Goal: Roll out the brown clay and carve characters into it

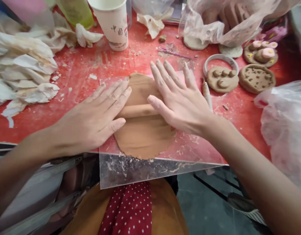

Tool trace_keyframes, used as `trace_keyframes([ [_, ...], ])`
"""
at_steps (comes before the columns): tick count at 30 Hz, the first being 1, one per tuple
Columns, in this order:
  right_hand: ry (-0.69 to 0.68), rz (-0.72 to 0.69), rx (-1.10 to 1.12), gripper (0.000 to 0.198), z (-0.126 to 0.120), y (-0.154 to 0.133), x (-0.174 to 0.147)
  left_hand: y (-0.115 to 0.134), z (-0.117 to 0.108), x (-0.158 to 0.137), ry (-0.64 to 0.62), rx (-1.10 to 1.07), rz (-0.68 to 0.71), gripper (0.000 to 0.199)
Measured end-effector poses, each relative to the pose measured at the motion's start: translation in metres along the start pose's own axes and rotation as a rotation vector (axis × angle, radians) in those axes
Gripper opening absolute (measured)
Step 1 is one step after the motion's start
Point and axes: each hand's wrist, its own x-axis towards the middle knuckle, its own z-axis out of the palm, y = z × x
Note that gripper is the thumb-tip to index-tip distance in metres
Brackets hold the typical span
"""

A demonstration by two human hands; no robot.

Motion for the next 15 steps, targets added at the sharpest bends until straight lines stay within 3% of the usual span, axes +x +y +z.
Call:
trace_keyframes([
  [5,-0.021,0.03,-0.004,0.077,0.001,-0.001,0.001,-0.012,-0.002,0.004,-0.089,-0.022,-0.012,0.067],
  [15,0.046,0.019,-0.033,0.071,0.003,-0.01,-0.01,-0.011,-0.001,0.0,-0.023,0.058,0.068,0.063],
])
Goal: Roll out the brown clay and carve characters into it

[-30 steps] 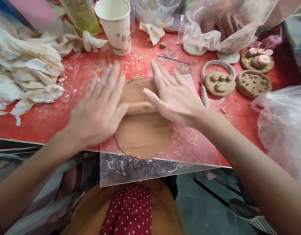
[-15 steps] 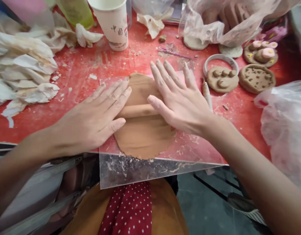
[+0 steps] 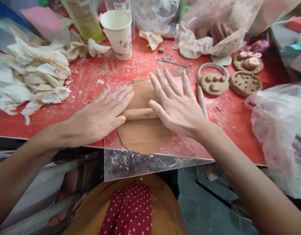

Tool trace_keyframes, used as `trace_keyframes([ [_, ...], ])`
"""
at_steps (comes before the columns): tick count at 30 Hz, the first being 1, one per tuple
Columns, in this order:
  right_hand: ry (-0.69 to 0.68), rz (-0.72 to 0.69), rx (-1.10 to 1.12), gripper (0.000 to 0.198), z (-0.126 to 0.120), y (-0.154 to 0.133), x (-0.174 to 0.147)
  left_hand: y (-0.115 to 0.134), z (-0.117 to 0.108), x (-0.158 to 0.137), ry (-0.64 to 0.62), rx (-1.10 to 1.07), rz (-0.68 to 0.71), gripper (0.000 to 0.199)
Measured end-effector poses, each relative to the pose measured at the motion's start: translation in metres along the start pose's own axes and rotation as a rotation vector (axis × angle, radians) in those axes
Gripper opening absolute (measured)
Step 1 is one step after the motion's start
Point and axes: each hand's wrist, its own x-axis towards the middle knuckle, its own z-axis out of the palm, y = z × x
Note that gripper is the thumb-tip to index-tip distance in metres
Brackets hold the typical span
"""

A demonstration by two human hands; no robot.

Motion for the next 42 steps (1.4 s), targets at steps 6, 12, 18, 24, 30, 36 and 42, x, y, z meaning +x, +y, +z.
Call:
trace_keyframes([
  [6,0.011,-0.002,0.02,0.069,0.0,-0.002,-0.007,0.002,0.001,-0.003,0.006,-0.001,0.013,0.064],
  [12,0.079,0.001,-0.008,0.065,0.002,-0.01,-0.019,0.019,0.003,-0.012,0.017,-0.016,-0.009,0.061],
  [18,0.086,0.002,-0.024,0.065,0.001,-0.016,-0.024,0.031,0.005,-0.017,0.044,0.021,-0.011,0.058],
  [24,0.143,0.039,-0.017,0.062,0.001,-0.025,-0.031,0.035,0.004,-0.023,0.022,0.064,-0.002,0.057],
  [30,0.118,0.034,-0.033,0.062,0.001,-0.026,-0.034,0.042,0.003,-0.026,0.039,0.09,-0.01,0.063],
  [36,0.158,-0.013,-0.067,0.062,0.004,-0.026,-0.037,0.054,-0.001,-0.029,0.032,0.124,-0.055,0.059],
  [42,0.182,0.023,-0.067,0.062,0.005,-0.031,-0.043,0.059,0.0,-0.034,0.03,0.164,-0.036,0.057],
])
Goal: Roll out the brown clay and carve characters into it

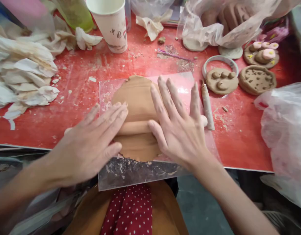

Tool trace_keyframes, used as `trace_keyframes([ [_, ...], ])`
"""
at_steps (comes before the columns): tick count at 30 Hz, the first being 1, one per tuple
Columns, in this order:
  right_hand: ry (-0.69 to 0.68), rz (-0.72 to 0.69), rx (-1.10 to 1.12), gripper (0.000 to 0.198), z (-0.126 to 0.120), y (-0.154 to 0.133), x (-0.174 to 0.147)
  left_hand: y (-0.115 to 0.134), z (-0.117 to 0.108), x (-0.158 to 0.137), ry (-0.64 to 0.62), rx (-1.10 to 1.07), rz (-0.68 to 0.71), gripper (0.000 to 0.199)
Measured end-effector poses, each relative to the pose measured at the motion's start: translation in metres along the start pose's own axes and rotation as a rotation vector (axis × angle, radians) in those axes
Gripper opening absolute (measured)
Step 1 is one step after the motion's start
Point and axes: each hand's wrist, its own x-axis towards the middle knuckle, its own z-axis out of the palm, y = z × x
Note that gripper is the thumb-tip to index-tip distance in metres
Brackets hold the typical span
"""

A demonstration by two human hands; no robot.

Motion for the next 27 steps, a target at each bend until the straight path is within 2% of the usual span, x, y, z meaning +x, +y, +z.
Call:
trace_keyframes([
  [8,0.008,0.006,0.021,0.06,0.0,-0.004,-0.001,0.007,0.005,-0.003,0.036,0.016,-0.022,0.059],
  [14,0.04,0.001,0.05,0.061,0.001,-0.012,-0.026,0.026,0.008,-0.02,0.052,0.037,-0.014,0.06],
  [17,-0.025,-0.011,0.071,0.062,0.001,-0.002,-0.011,0.009,0.012,-0.008,0.075,-0.001,-0.014,0.062],
  [20,-0.158,0.026,0.097,0.062,0.003,0.016,0.033,-0.029,0.016,0.03,0.071,-0.031,-0.079,0.065],
  [23,-0.159,0.099,0.102,0.063,0.009,0.031,0.075,-0.063,0.014,0.07,0.066,0.014,-0.174,0.066],
  [25,-0.131,0.128,0.11,0.063,0.012,0.034,0.085,-0.07,0.012,0.081,0.049,0.018,-0.224,0.066],
  [27,-0.118,0.099,0.104,0.064,0.011,0.03,0.073,-0.059,0.01,0.072,0.009,0.006,-0.234,0.064],
])
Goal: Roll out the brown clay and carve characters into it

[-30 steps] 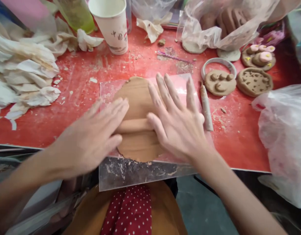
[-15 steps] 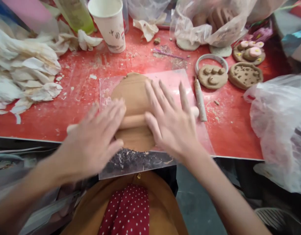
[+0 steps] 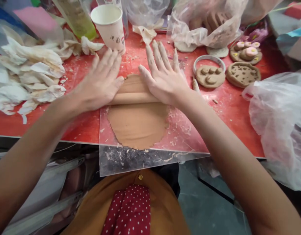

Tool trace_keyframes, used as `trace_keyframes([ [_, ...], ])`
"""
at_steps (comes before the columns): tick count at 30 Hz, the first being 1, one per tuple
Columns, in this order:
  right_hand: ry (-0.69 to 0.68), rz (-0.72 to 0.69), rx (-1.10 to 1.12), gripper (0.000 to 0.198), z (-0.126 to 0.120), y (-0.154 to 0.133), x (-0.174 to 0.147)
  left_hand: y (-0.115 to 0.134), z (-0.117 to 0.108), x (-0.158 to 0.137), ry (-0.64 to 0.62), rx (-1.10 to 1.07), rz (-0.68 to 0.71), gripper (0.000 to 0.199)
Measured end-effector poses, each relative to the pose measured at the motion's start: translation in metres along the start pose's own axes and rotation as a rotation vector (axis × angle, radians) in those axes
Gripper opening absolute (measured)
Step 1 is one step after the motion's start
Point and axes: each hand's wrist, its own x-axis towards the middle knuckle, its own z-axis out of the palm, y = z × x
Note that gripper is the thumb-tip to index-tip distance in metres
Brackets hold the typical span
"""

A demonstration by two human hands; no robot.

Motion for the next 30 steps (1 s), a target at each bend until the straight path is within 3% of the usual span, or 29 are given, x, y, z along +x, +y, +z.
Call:
trace_keyframes([
  [5,-0.026,-0.263,0.0,0.06,-0.008,-0.018,-0.091,0.054,-0.007,-0.089,0.014,0.04,0.133,0.062],
  [7,-0.043,-0.307,0.006,0.059,-0.01,-0.02,-0.106,0.063,-0.008,-0.104,0.019,0.054,0.158,0.061],
  [9,-0.016,-0.29,-0.02,0.059,-0.008,-0.016,-0.091,0.055,-0.006,-0.09,0.016,0.065,0.138,0.06],
  [14,0.071,-0.132,-0.045,0.064,0.001,0.007,0.002,0.008,-0.001,-0.009,0.105,0.076,-0.017,0.062],
  [16,0.049,-0.139,-0.025,0.064,0.001,0.008,0.004,0.007,-0.001,-0.009,0.115,0.065,0.001,0.062],
  [18,0.02,-0.201,-0.034,0.063,0.001,0.002,-0.025,0.023,-0.001,-0.035,0.077,0.051,0.051,0.063],
  [21,0.005,-0.288,-0.044,0.064,-0.003,-0.013,-0.094,0.06,-0.004,-0.093,0.045,0.044,0.104,0.065],
  [23,-0.045,-0.312,0.065,0.065,-0.007,-0.018,-0.129,0.076,-0.005,-0.121,0.042,0.035,0.153,0.063],
  [26,-0.011,-0.171,0.394,0.063,-0.016,-0.008,-0.145,0.075,-0.006,-0.134,0.093,0.095,0.161,0.059],
  [28,0.218,0.039,0.496,0.062,-0.022,0.007,-0.139,0.065,-0.005,-0.13,0.164,0.2,0.116,0.053],
  [30,0.436,0.311,0.373,0.058,-0.028,0.024,-0.129,0.053,-0.004,-0.127,0.228,0.283,0.108,0.042],
])
